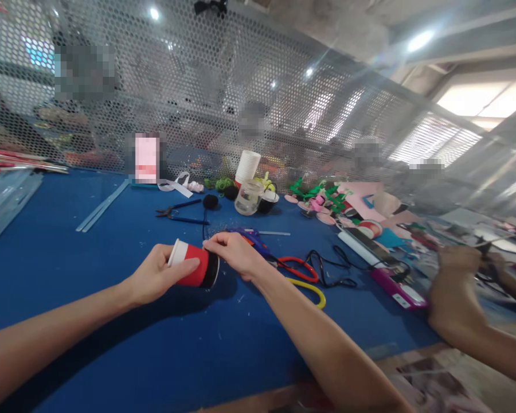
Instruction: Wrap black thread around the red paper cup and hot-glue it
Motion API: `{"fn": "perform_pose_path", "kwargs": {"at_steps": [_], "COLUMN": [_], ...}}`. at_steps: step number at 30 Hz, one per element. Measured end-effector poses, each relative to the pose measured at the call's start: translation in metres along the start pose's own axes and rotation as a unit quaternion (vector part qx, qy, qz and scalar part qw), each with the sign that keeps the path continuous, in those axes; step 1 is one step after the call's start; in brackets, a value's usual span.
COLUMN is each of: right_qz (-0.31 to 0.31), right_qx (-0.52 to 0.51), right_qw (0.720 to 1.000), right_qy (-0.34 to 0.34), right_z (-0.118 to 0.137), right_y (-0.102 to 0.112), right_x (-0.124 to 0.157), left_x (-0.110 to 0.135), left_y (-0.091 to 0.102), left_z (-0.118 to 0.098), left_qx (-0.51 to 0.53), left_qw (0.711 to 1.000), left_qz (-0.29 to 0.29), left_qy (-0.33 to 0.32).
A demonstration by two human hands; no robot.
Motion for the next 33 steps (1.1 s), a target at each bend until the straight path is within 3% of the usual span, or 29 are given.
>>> {"fn": "perform_pose_path", "kwargs": {"at_steps": [5, 9, 13, 17, 20, 25, 29, 33], "right_qz": [-0.022, 0.057, 0.129, 0.113, 0.074, 0.026, 0.009, 0.037], "right_qx": [-0.029, -0.042, -0.105, -0.135, -0.11, 0.033, 0.123, 0.139], "right_qw": [0.999, 0.997, 0.985, 0.984, 0.991, 0.987, 0.966, 0.955], "right_qy": [-0.017, -0.027, -0.044, -0.022, 0.014, 0.152, 0.229, 0.261], "right_z": [0.013, 0.022, 0.013, -0.005, -0.01, -0.002, 0.004, 0.004], "right_y": [0.012, 0.016, 0.012, 0.01, 0.008, 0.0, -0.004, -0.007], "right_x": [0.004, 0.014, 0.021, 0.021, 0.023, 0.034, 0.039, 0.041], "left_x": [-0.004, -0.007, -0.006, -0.005, -0.009, -0.013, -0.012, -0.01], "left_y": [0.004, 0.006, 0.006, 0.005, 0.005, 0.005, 0.004, 0.001], "left_z": [-0.001, 0.002, 0.004, 0.004, 0.003, 0.002, 0.005, 0.006], "left_qx": [0.049, 0.055, 0.005, -0.017, 0.063, 0.237, 0.209, 0.145], "left_qw": [0.998, 0.997, 0.999, 1.0, 0.996, 0.951, 0.96, 0.979], "left_qz": [-0.029, -0.047, -0.04, 0.007, 0.05, 0.067, 0.033, 0.024], "left_qy": [0.007, -0.008, -0.021, -0.012, 0.043, 0.185, 0.185, 0.141]}}
Point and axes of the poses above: each hand's wrist, its own x-axis away from the middle knuckle, its own y-axis out of the back of the hand, z = x × y, the point moved 2 cm from there along -x, towards the middle knuckle, and after that the axes turned 5 degrees about -x, right-handed, at the moved point
